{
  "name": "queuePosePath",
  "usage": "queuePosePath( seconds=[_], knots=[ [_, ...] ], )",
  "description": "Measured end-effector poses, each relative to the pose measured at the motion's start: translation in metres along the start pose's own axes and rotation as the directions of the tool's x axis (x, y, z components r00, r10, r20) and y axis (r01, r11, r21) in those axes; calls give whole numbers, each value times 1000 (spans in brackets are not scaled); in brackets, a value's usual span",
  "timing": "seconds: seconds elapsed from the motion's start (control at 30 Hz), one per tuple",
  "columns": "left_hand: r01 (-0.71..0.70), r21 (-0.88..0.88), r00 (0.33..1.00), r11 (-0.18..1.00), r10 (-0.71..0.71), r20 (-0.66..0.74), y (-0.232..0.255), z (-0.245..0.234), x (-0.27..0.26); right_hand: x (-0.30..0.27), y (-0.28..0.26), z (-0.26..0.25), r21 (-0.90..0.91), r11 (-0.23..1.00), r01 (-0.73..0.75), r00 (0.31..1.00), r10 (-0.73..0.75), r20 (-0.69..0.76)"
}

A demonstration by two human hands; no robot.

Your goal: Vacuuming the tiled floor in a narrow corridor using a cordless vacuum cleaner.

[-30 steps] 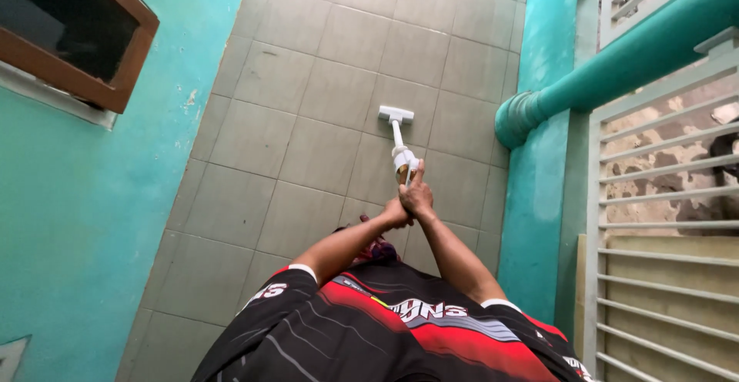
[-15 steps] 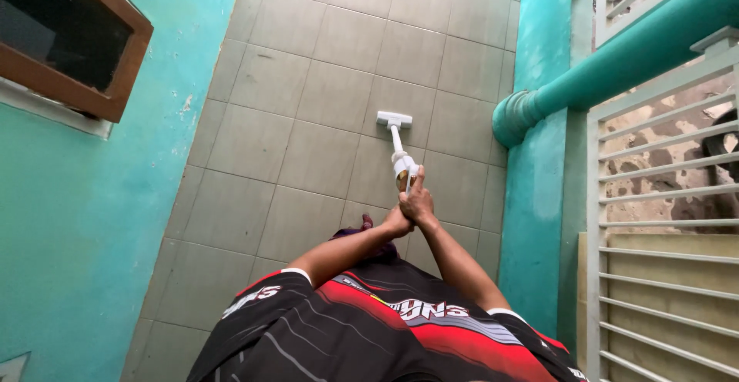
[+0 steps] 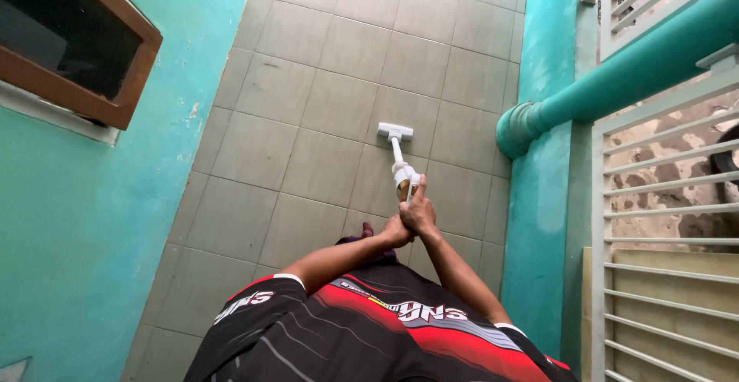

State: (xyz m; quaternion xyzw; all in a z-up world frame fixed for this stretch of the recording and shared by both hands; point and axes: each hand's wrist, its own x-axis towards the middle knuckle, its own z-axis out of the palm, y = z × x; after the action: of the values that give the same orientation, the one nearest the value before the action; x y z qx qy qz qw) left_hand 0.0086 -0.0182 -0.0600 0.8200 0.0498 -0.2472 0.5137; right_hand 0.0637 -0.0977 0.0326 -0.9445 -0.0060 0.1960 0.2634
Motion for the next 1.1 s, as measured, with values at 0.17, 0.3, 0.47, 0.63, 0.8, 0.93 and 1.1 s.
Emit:
queuePosePath(
  seconds=[0.17, 0.3, 0.47, 0.63, 0.8, 0.93, 1.1],
  knots=[
    [-146, 29, 985, 989, 148, -88, 0, -1, 24, 19, -1, -6, -19, 1000, -23, 999, 23, -35],
    [-46, -96, 998, 994, 41, -54, 23, -19, 33, 37, -8, -17, -3, 1000, 0, 997, 0, -83],
    [197, -96, 978, 976, -188, 95, 72, -46, -16, 32, 0, -8, -8, 1000, -28, 996, 27, -88],
    [82, 137, 991, 987, -66, -113, 25, 0, -5, -4, -6, -12, 4, 1000, -31, 993, 31, -110],
    [55, 161, 998, 985, -49, -44, 43, -11, -24, -22, -18, -21, 59, 998, -5, 989, 13, -145],
    [8, 125, 999, 992, -2, -50, 27, -13, -3, 10, -2, 2, 45, 999, 1, 983, 8, -184],
    [101, 122, 993, 987, -94, -67, 29, -28, 11, 18, -17, 0, 16, 999, -38, 989, 40, -145]
  ],
)
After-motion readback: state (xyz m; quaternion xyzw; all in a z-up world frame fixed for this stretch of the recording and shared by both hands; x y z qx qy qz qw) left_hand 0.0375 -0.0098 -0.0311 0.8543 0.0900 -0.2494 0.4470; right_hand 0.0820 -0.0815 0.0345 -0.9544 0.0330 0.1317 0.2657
